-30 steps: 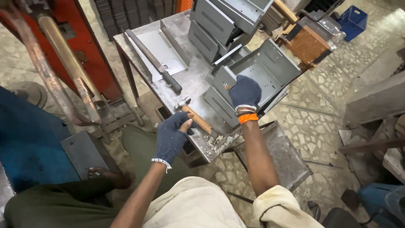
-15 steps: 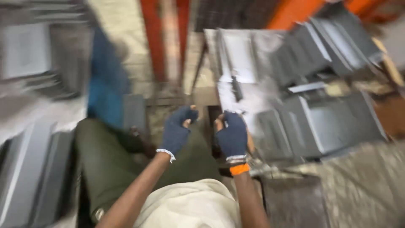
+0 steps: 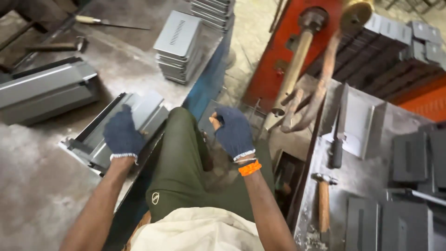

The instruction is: The person repeatedly picks up metal enclosures, places them against a vertical rod, and uses a hammer to tap edges and corners, generating sparks. The person flips and repositions each box to treat multiple sides before setting it aside and picking up the next one.

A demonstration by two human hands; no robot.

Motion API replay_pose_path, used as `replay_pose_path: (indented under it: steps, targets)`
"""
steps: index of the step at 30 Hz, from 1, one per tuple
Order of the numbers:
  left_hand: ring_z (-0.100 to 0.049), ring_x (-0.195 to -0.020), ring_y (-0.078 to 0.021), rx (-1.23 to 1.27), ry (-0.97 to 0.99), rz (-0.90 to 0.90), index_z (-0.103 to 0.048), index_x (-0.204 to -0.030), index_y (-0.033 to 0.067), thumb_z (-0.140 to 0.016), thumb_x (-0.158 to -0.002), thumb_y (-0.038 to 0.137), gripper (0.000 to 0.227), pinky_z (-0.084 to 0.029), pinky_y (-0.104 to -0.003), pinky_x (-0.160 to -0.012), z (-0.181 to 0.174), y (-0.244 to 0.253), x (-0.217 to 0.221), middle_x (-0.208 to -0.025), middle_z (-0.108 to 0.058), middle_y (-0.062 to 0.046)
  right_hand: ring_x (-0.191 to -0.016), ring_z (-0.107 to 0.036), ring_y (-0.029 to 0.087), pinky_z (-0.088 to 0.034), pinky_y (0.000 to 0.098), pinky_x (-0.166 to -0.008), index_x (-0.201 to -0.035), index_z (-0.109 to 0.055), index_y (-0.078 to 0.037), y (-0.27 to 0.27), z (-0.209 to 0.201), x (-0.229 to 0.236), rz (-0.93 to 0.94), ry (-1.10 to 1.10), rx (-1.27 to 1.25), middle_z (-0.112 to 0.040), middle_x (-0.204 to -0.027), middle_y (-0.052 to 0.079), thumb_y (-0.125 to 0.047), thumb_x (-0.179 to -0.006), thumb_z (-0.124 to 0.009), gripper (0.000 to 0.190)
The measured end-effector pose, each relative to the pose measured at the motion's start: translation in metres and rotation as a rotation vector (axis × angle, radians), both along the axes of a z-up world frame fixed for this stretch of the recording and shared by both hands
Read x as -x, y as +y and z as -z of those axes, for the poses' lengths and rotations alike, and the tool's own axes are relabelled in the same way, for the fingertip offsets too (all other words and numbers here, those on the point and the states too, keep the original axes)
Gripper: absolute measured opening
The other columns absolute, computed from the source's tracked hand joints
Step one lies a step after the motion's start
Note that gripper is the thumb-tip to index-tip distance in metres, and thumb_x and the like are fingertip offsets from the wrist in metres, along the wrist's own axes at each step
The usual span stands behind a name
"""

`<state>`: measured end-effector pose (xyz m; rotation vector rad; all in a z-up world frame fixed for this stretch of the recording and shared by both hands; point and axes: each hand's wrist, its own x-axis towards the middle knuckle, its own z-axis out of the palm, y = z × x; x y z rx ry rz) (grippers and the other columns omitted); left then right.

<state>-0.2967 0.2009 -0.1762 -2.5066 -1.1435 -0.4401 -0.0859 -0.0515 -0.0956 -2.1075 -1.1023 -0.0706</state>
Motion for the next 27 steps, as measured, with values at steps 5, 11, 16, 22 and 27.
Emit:
replay_pose_path:
  steps: [5,11,16,22,27]
  targets:
    - [-0.070,-0.107,-0.0343,0.175,-0.021,0.296,-0.054,-0.146,0.0076,-0.090,-0.053,0.028,0.102,-0.060,-0.047,-0.086,-0.016,0.032,-0.019,-0.122,-0.069,-0.012,-0.102,-0.068,0.032,-0.055,0.0451,-0.092,-0.117,-0.064,-0.017,0.044,-0.053,0.030,-0.173,-0.089,-0.082,-0.072,-0.101,0.009,-0.030,-0.087,-0.078,0.035]
    - [-0.069,-0.100,-0.0298,0.074,0.061,0.823,-0.060,-0.126,0.0231,-0.086,-0.056,0.031,0.076,-0.061,-0.046,-0.081,-0.106,0.043,-0.068,-0.104,-0.068,-0.002,-0.094,-0.072,0.034,-0.057,0.0436,-0.086,-0.142,-0.051,-0.011,0.115,-0.066,0.041,-0.107,-0.410,-0.034,-0.073,-0.101,0.013,-0.013,-0.081,-0.079,0.067]
    - [-0.064,-0.099,-0.0327,-0.164,-0.197,0.948,-0.059,-0.125,0.0091,-0.093,-0.065,0.030,0.071,-0.049,-0.047,-0.090,-0.242,0.008,-0.082,-0.105,-0.067,-0.011,-0.083,-0.072,0.030,-0.059,0.0383,-0.072,-0.155,-0.035,-0.011,0.091,-0.067,0.020,0.134,-0.312,-0.064,-0.075,-0.100,0.013,-0.023,-0.066,-0.088,0.105]
    - [-0.061,-0.083,-0.0257,0.047,-0.831,0.859,-0.059,-0.117,0.0014,-0.074,-0.091,0.005,0.030,-0.050,-0.040,-0.078,-0.184,0.066,-0.139,-0.097,-0.066,-0.012,-0.088,-0.073,0.032,-0.059,0.0383,-0.078,-0.134,-0.056,0.001,0.061,-0.065,-0.007,0.510,-0.092,-0.134,-0.072,-0.114,0.018,-0.032,-0.060,-0.092,0.088]
    - [-0.066,-0.076,-0.0339,0.340,-0.645,0.574,-0.060,-0.110,0.0043,-0.078,-0.092,0.044,0.047,-0.051,-0.043,-0.068,-0.076,0.138,-0.246,-0.093,-0.067,-0.013,-0.074,-0.069,0.035,-0.055,0.0431,-0.072,-0.119,-0.055,-0.002,0.060,-0.026,-0.044,0.665,-0.027,-0.098,-0.071,-0.095,0.015,-0.040,-0.064,-0.091,0.076]
